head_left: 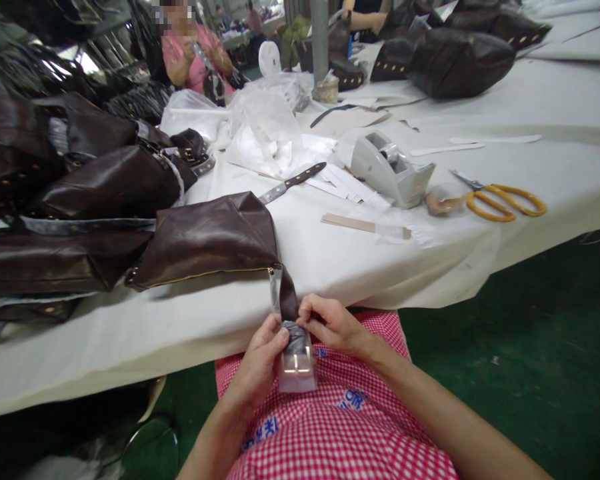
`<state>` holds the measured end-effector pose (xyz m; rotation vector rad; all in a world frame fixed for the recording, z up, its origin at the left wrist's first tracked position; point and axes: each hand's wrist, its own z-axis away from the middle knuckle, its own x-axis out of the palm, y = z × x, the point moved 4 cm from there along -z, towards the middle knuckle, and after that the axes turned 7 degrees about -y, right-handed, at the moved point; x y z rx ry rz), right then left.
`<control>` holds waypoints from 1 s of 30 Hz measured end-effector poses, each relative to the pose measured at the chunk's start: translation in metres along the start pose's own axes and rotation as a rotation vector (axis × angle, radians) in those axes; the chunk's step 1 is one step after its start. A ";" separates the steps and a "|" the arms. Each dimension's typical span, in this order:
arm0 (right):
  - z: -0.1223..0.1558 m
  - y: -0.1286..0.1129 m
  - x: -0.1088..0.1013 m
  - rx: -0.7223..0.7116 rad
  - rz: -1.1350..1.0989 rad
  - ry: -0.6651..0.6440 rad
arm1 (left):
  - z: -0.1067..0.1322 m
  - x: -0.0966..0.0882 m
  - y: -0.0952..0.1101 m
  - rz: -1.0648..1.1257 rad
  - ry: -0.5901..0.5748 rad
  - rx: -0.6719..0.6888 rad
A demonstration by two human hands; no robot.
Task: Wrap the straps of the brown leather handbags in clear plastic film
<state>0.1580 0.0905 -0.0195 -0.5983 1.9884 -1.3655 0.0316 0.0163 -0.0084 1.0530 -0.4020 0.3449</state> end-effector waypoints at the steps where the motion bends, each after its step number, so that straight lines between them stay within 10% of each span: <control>1: 0.000 0.000 0.002 -0.019 0.014 0.012 | 0.000 0.000 0.000 0.007 0.009 0.000; 30: -0.001 0.007 0.014 -0.082 -0.064 0.249 | -0.024 -0.022 0.009 0.052 0.085 -0.151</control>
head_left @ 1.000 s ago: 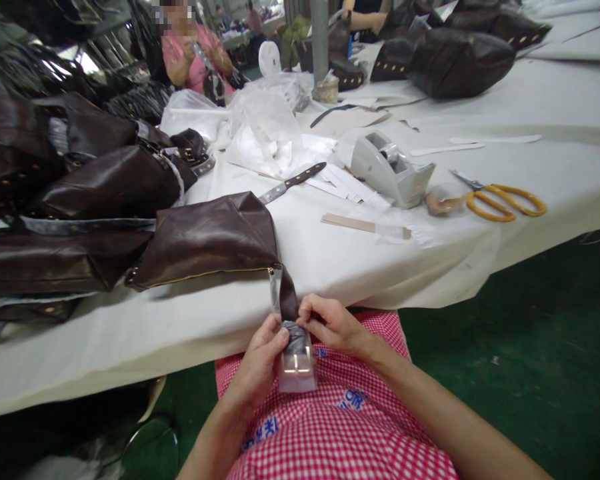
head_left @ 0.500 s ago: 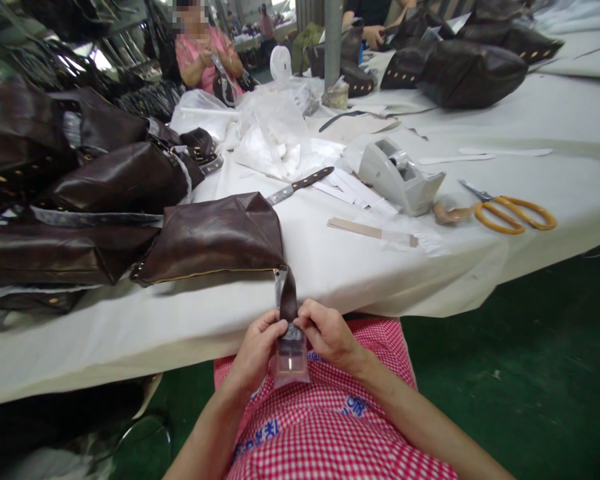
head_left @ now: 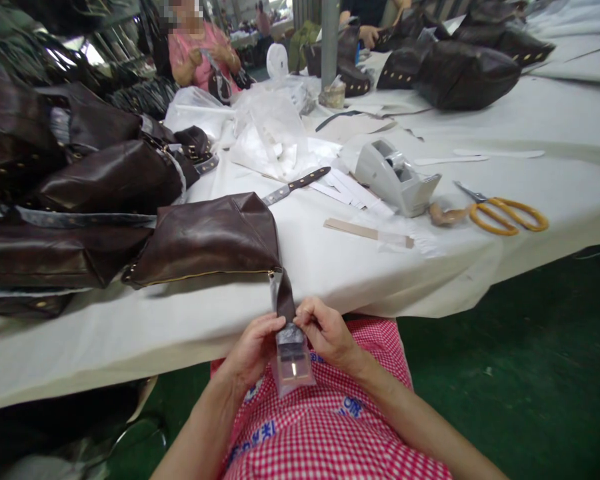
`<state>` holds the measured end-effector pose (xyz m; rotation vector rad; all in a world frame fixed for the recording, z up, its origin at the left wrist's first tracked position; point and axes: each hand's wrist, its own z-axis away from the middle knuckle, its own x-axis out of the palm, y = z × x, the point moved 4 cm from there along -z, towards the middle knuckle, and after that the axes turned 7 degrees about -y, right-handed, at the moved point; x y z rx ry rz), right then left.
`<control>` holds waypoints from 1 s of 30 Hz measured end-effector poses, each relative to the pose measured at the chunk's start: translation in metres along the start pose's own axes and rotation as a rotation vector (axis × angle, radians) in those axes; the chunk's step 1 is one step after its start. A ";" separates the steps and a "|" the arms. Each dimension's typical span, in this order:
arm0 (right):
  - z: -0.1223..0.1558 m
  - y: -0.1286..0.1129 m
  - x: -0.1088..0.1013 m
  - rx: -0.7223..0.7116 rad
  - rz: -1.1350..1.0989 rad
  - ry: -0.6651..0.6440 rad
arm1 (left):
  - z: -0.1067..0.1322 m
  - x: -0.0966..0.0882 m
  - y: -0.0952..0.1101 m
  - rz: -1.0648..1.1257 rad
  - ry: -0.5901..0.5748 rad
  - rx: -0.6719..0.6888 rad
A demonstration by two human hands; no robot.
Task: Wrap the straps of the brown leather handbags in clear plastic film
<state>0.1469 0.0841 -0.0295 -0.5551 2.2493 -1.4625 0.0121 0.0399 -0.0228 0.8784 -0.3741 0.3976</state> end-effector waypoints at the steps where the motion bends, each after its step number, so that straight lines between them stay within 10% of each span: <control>1: 0.000 -0.001 -0.001 -0.009 0.003 0.013 | -0.001 -0.001 0.001 -0.020 0.015 -0.015; 6: -0.002 -0.004 -0.007 -0.036 -0.024 0.070 | -0.004 0.003 0.005 -0.080 -0.080 -0.084; 12: -0.003 0.008 -0.013 0.099 -0.330 0.237 | 0.002 0.018 0.005 -0.121 -0.236 0.133; 19: 0.004 0.026 -0.017 0.296 -0.538 0.428 | 0.011 0.047 0.018 -0.488 -0.048 0.494; 30: 0.005 0.022 -0.020 0.275 -0.243 0.523 | 0.004 0.041 0.007 -0.188 -0.008 0.599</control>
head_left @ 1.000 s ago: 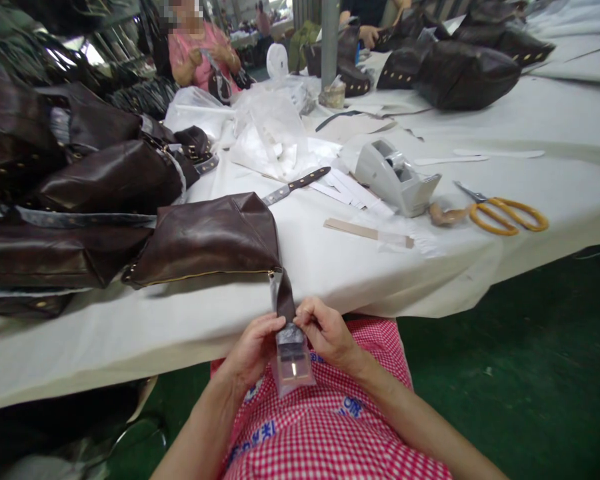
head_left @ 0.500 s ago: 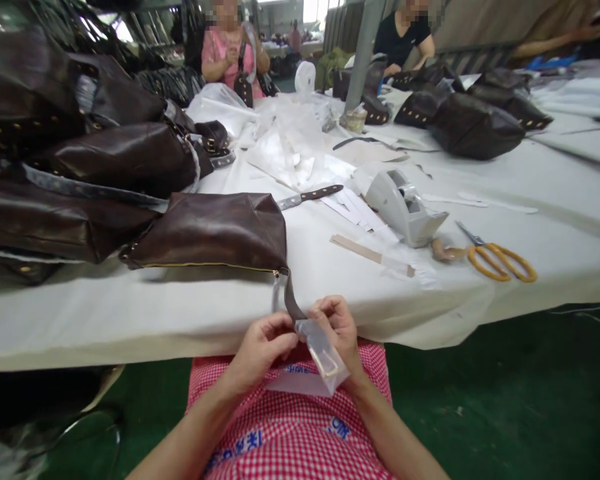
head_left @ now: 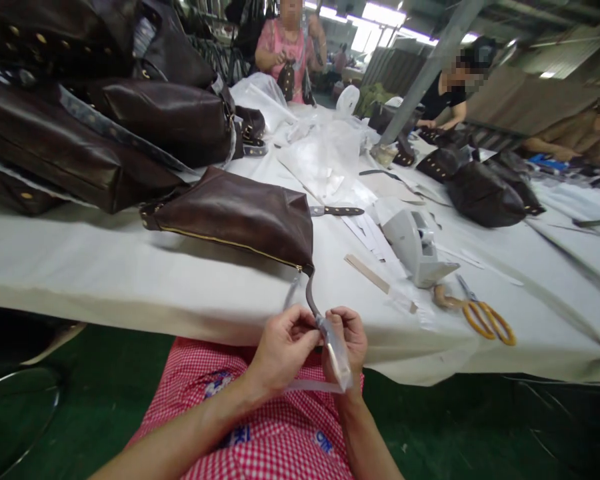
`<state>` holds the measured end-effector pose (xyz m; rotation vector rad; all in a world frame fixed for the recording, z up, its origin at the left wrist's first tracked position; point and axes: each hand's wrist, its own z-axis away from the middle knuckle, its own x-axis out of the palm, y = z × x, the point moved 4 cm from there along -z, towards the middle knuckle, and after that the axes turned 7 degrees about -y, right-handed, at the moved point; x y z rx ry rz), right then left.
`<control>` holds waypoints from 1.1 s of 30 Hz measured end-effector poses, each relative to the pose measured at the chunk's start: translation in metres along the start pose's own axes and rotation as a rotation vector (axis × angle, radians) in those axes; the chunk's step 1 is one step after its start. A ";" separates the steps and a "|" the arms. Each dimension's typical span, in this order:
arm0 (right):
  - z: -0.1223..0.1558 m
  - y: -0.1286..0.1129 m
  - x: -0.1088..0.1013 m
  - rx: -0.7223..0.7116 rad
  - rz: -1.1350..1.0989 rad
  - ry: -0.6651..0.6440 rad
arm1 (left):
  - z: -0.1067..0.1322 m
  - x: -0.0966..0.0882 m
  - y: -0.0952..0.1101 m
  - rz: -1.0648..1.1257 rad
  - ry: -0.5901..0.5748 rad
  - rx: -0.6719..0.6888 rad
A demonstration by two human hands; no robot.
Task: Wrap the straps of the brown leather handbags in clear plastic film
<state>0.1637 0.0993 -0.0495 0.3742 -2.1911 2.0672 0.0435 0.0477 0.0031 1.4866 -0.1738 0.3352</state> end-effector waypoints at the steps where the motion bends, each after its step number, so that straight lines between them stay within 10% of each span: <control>1: 0.001 -0.001 0.000 -0.010 0.026 -0.007 | 0.001 -0.002 0.000 0.032 -0.017 -0.005; 33: -0.002 -0.006 0.016 0.007 0.038 -0.303 | -0.017 -0.034 0.021 -0.564 -0.277 0.235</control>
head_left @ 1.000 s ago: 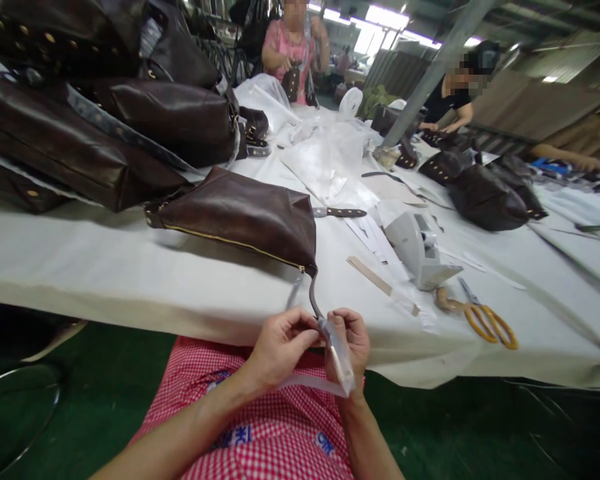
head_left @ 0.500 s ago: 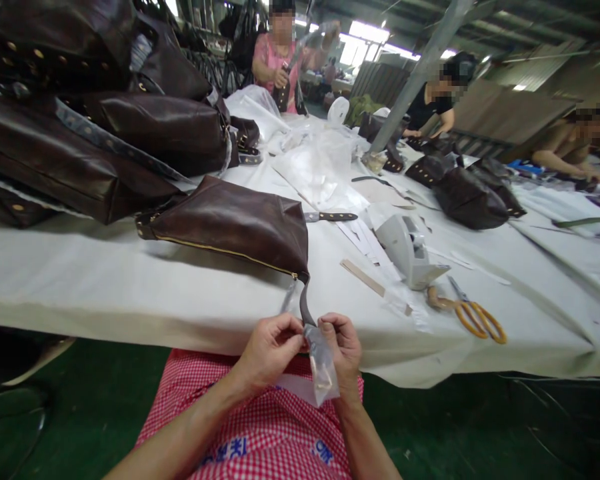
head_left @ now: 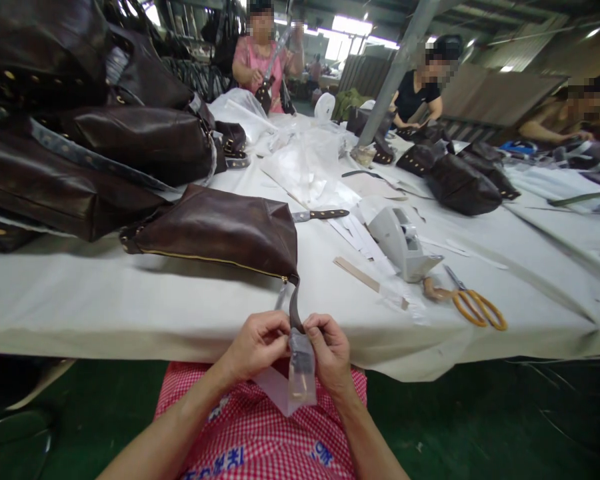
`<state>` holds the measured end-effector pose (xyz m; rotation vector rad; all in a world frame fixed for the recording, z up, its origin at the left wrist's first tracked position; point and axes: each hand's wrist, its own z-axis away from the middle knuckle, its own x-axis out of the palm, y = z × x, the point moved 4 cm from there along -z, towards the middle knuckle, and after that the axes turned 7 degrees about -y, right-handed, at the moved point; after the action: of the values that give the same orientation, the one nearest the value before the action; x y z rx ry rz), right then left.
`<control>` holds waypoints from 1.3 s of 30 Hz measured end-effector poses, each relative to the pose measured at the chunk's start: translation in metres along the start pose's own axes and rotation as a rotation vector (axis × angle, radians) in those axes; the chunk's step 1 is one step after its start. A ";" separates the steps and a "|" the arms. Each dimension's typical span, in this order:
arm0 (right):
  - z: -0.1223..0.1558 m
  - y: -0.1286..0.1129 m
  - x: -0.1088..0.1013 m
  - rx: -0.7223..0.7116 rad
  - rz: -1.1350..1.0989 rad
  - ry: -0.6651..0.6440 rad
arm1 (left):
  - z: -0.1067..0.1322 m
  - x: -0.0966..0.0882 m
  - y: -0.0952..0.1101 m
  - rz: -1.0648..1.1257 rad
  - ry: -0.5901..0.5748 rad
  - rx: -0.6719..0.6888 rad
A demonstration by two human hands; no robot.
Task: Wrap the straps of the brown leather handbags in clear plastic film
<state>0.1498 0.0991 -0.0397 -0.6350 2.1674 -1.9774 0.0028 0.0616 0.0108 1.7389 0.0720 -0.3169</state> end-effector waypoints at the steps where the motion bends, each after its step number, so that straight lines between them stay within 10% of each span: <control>1: -0.001 0.002 0.002 0.043 -0.033 -0.005 | -0.001 -0.002 0.002 -0.082 0.034 0.052; 13: -0.014 0.008 0.013 0.419 -0.376 0.023 | -0.022 -0.016 0.008 -0.281 -0.104 0.234; 24: -0.033 -0.009 0.001 0.539 -0.241 -0.131 | -0.028 -0.013 0.012 -0.483 -0.143 0.260; 33: -0.038 -0.013 0.012 0.589 -0.291 -0.141 | -0.018 -0.026 0.002 -0.243 0.112 -0.115; 39: -0.039 -0.012 0.017 0.513 -0.257 -0.174 | 0.015 0.000 -0.004 0.228 -0.074 -0.408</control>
<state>0.1222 0.1278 -0.0203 -0.9802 1.4477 -2.3682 -0.0005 0.0482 0.0047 1.3145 -0.1090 -0.1819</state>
